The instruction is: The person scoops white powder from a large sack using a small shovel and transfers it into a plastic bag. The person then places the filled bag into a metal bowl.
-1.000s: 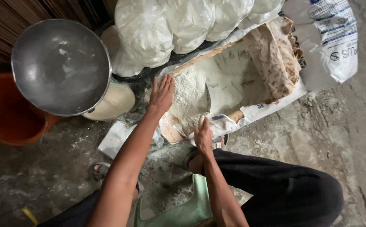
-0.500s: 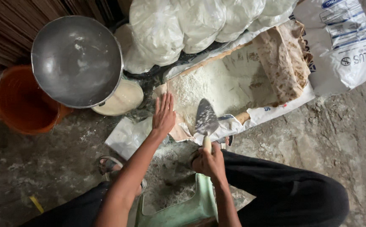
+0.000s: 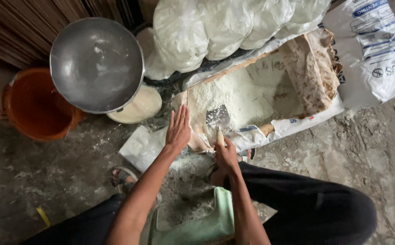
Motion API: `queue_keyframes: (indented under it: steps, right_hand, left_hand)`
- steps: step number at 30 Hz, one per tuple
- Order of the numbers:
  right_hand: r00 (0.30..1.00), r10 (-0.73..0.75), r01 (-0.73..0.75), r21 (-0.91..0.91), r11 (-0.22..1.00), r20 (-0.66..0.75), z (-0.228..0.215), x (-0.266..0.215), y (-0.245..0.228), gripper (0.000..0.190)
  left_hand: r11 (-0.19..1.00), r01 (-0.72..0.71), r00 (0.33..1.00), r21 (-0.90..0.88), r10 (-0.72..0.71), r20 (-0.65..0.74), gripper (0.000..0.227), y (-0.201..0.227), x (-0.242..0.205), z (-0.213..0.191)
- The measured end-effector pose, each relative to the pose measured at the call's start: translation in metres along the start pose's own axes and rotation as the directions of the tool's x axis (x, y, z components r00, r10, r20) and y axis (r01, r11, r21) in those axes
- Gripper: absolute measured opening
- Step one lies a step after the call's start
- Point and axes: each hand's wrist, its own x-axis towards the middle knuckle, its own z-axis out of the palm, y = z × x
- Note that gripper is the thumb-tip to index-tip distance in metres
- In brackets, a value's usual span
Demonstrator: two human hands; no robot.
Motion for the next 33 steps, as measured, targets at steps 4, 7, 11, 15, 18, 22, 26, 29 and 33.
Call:
queue_keyframes:
  steps: [4,7,11,15,18,22,26,29,33]
  right_hand:
    - [1.0,-0.012,0.013,-0.081,0.997,0.001,-0.008,0.009,0.028,0.033]
    - [0.999,-0.034,0.034,0.142,0.989,0.002,-0.012,-0.001,0.021,0.027]
    - [0.991,-0.123,0.129,0.111,0.985,-0.062,-0.016,-0.035,-0.005,0.027]
    - [0.989,-0.151,0.149,0.16,0.976,-0.001,-0.025,-0.055,-0.001,0.026]
    - [0.983,-0.162,0.155,0.09,0.984,0.081,-0.035,-0.072,0.003,0.013]
    - [0.968,-0.171,0.197,-0.132,0.971,0.185,-0.032,-0.115,-0.003,0.016]
    - [0.967,-0.056,0.092,-0.137,0.986,0.249,-0.023,-0.142,-0.006,0.022]
    - [0.938,-0.019,0.087,-0.183,0.979,0.347,-0.01,-0.148,-0.011,0.034]
    - [0.87,-0.069,0.217,-0.254,0.942,0.489,0.01,-0.146,-0.021,0.028]
  left_hand:
    - [0.994,0.035,0.999,-0.102,-0.032,0.035,0.063,-0.004,-0.011,-0.005]
    - [0.991,0.055,0.998,-0.125,-0.055,0.004,0.065,-0.013,-0.025,-0.007]
    - [0.975,0.149,0.987,-0.164,-0.157,-0.042,0.067,-0.037,-0.051,-0.004]
    - [0.924,0.274,0.948,-0.266,-0.306,-0.087,0.062,-0.062,-0.086,0.004]
    - [0.849,0.402,0.905,-0.342,-0.424,0.01,0.065,-0.068,-0.108,0.019]
    - [0.665,0.595,0.803,-0.452,-0.525,0.283,0.076,-0.065,-0.118,0.033]
    - [0.504,0.686,0.722,-0.525,-0.562,0.404,0.081,-0.066,-0.118,0.073]
    - [0.485,0.676,0.728,-0.555,-0.559,0.397,0.076,-0.067,-0.114,0.087]
    - [0.533,0.616,0.772,-0.58,-0.554,0.311,0.059,-0.062,-0.115,0.111]
